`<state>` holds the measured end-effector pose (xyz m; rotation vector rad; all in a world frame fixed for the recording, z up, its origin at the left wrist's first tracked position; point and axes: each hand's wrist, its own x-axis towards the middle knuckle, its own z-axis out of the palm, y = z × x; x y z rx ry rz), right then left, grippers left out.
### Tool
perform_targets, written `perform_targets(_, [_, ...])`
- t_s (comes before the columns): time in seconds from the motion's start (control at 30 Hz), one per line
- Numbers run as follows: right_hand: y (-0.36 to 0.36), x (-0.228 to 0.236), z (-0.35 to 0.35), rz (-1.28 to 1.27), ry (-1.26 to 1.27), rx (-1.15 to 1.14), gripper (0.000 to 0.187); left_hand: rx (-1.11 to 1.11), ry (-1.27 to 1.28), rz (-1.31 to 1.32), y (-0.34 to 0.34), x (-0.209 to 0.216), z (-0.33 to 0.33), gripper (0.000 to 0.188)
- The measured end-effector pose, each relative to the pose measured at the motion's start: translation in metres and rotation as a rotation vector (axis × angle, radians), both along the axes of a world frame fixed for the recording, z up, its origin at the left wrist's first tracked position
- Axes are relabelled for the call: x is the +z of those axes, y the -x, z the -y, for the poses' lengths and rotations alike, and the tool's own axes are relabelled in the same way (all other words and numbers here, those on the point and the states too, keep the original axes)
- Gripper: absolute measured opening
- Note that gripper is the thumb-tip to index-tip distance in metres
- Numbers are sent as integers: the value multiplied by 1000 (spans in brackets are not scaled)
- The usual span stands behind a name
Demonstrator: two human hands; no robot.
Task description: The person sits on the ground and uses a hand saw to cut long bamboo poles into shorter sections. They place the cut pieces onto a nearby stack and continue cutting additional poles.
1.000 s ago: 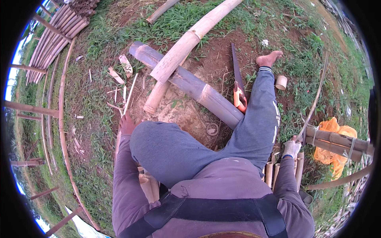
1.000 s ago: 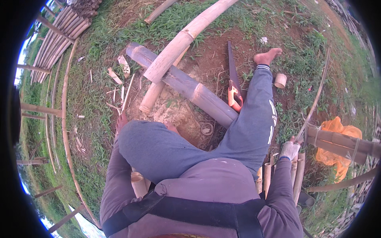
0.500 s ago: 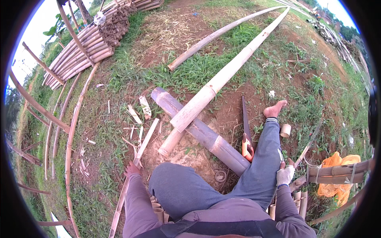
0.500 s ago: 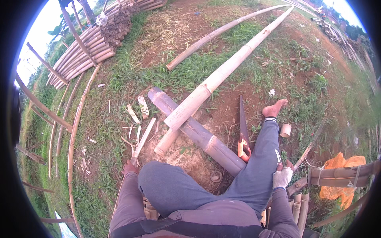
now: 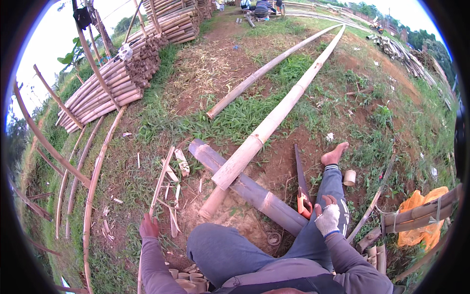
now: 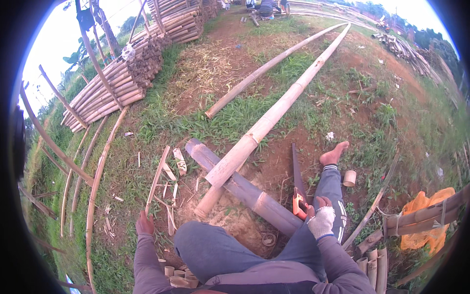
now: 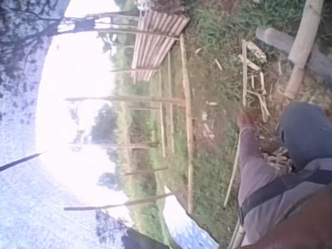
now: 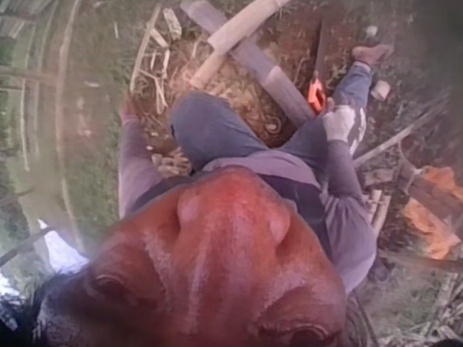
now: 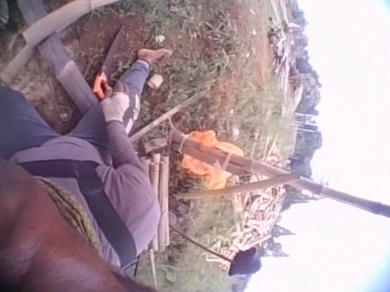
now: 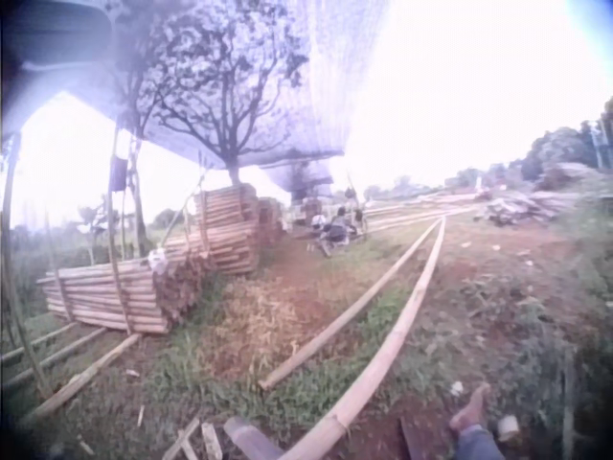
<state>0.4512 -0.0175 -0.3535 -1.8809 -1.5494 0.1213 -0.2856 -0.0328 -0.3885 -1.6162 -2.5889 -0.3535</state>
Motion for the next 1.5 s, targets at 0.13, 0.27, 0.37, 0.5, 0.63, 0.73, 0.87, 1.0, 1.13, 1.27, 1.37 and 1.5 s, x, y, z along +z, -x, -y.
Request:
perform_targets(0.13, [50, 32, -29, 22, -124, 266, 55, -192, -71, -118, -22, 67, -60, 28])
perform_targets(0.27, [94, 111, -48, 266, -361, 447, 70, -579, -94, -233, -135, 138, -116, 27])
perform_targets(0.37, [109, 167, -47, 436, -391, 464, 79, -920, -73, -328, -234, 169, -145, 26])
perform_targets(0.5, [85, 176, -52, 463, 64, 527, 62, -1234, -257, -465, -327, 198, -172, 26])
perform_targets(0.63, [32, 139, -34, 74, 322, 559, 31, -1432, -334, -480, -388, 215, -182, 32])
perform_targets(0.73, [2, 88, 6, -207, 277, 379, 28, -1578, -296, -186, -414, 271, -165, 61])
perform_targets(0.87, [-56, 42, 64, -203, 335, -41, 32, -1978, -2, 696, -357, 371, -118, 62])
perform_targets(1.0, [-68, 34, 68, -193, 281, -362, 32, -2633, -39, 751, -291, 440, -29, 38])
perform_targets(1.13, [-102, -16, 81, -193, 262, -594, 34, -2797, 69, 435, -292, 454, 26, 48])
perform_targets(1.27, [-175, -59, 161, -124, 429, -931, 38, -1930, 17, 899, -313, 424, 58, 30])
perform_targets(1.37, [-106, -26, 96, -47, 558, -689, 42, -2724, 270, 722, -323, 453, 26, 27])
perform_targets(1.5, [-107, 73, 107, -703, 401, 33, 49, -2488, 323, 1014, -337, 402, 1, 33])
